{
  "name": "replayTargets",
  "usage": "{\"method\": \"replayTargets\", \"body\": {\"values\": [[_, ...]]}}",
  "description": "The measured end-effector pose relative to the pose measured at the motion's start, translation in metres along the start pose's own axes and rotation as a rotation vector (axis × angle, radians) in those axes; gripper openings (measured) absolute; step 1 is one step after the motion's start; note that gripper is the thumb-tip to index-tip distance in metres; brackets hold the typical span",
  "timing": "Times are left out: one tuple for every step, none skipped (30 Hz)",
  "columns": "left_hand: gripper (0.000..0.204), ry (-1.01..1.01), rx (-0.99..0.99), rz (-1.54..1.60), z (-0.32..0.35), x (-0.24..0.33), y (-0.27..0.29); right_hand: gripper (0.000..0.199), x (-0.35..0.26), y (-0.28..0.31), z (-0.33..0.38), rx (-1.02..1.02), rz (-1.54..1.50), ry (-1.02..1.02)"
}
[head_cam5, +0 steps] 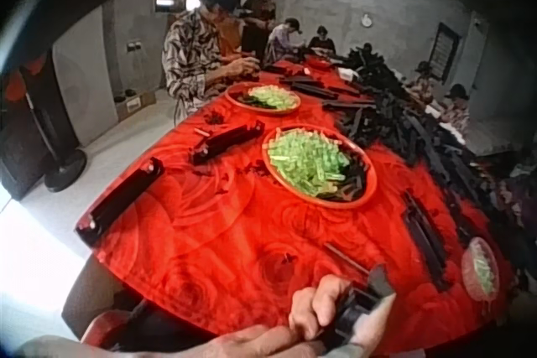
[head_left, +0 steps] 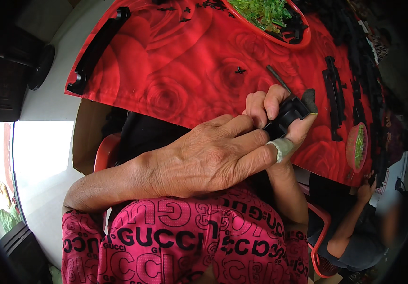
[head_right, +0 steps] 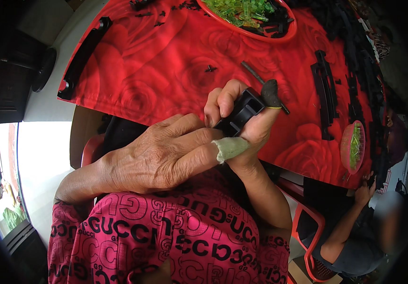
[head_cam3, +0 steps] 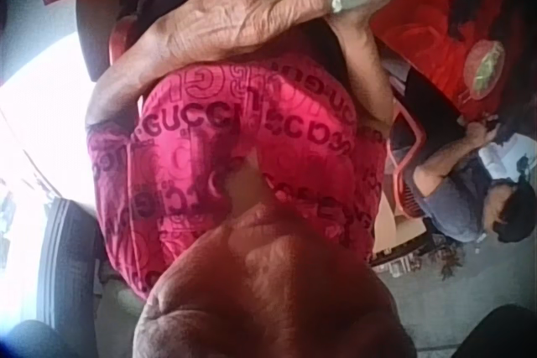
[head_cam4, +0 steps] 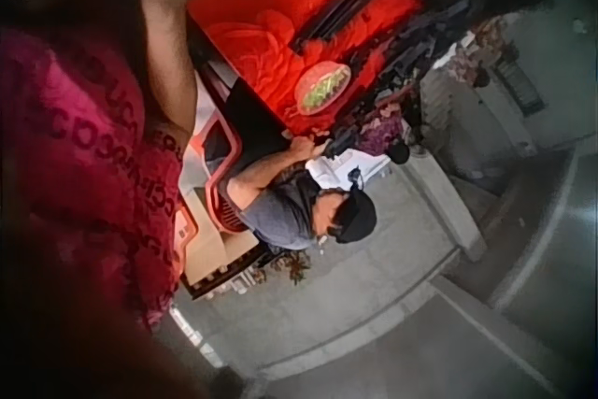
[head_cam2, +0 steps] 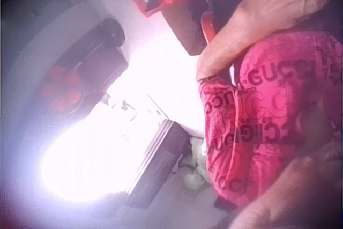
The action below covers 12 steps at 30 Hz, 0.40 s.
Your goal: The person assembles black plastic components of a toy gun by hand on a red tablecloth.
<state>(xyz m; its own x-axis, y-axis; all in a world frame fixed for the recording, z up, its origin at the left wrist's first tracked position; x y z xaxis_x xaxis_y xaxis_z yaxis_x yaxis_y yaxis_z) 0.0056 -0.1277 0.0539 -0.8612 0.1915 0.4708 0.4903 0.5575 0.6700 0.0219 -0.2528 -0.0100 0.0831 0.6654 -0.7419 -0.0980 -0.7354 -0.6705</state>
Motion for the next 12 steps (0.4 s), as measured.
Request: {"method": "replayTargets", "body": {"values": [[0.065, 0.002, -0.001, 0.000, 0.0005, -0.0002, -0.0001, 0.077, 0.0007, -0.0005, -0.0005, 0.012, 0.005, -0.013], [0.065, 0.011, -0.017, 0.022, 0.0010, -0.0008, -0.0013, 0.077, 0.0017, -0.0003, -0.0007, 0.024, 0.010, -0.025], [0.066, 0.019, -0.034, 0.044, 0.0012, -0.0016, -0.0023, 0.077, 0.0023, 0.0000, -0.0008, 0.024, 0.010, -0.026], [0.066, 0.020, -0.035, 0.044, 0.0010, -0.0018, -0.0012, 0.078, 0.0027, 0.0001, -0.0008, 0.021, 0.016, -0.025], [0.067, 0.030, -0.062, 0.063, 0.0008, -0.0026, -0.0019, 0.078, 0.0030, 0.0001, -0.0010, 0.017, 0.022, -0.023], [0.068, 0.039, -0.089, 0.081, 0.0006, -0.0030, -0.0030, 0.078, 0.0030, 0.0010, -0.0010, 0.017, 0.022, -0.023], [0.068, 0.038, -0.088, 0.080, 0.0006, -0.0027, -0.0029, 0.074, 0.0043, 0.0003, -0.0011, -0.011, 0.023, -0.038], [0.069, 0.047, -0.084, 0.095, 0.0008, -0.0030, -0.0028, 0.070, 0.0053, -0.0014, -0.0012, -0.040, 0.025, -0.053], [0.069, 0.056, -0.080, 0.110, 0.0013, -0.0037, -0.0032, 0.070, 0.0056, -0.0015, -0.0012, -0.040, 0.025, -0.053], [0.069, 0.056, -0.080, 0.110, 0.0018, -0.0039, -0.0038, 0.071, 0.0056, -0.0004, -0.0011, -0.021, 0.058, -0.048], [0.071, 0.056, -0.068, 0.078, 0.0022, -0.0043, -0.0036, 0.071, 0.0056, 0.0000, -0.0009, -0.002, 0.091, -0.042], [0.073, 0.056, -0.056, 0.045, 0.0022, -0.0048, -0.0025, 0.071, 0.0050, -0.0009, -0.0018, -0.005, 0.091, -0.041]]}}
Point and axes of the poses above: each hand's wrist, its own z-axis away from the middle knuckle, its own y-axis out of the back of the hand, x = y × z, the point moved 8 cm from there along -z, towards the middle knuckle
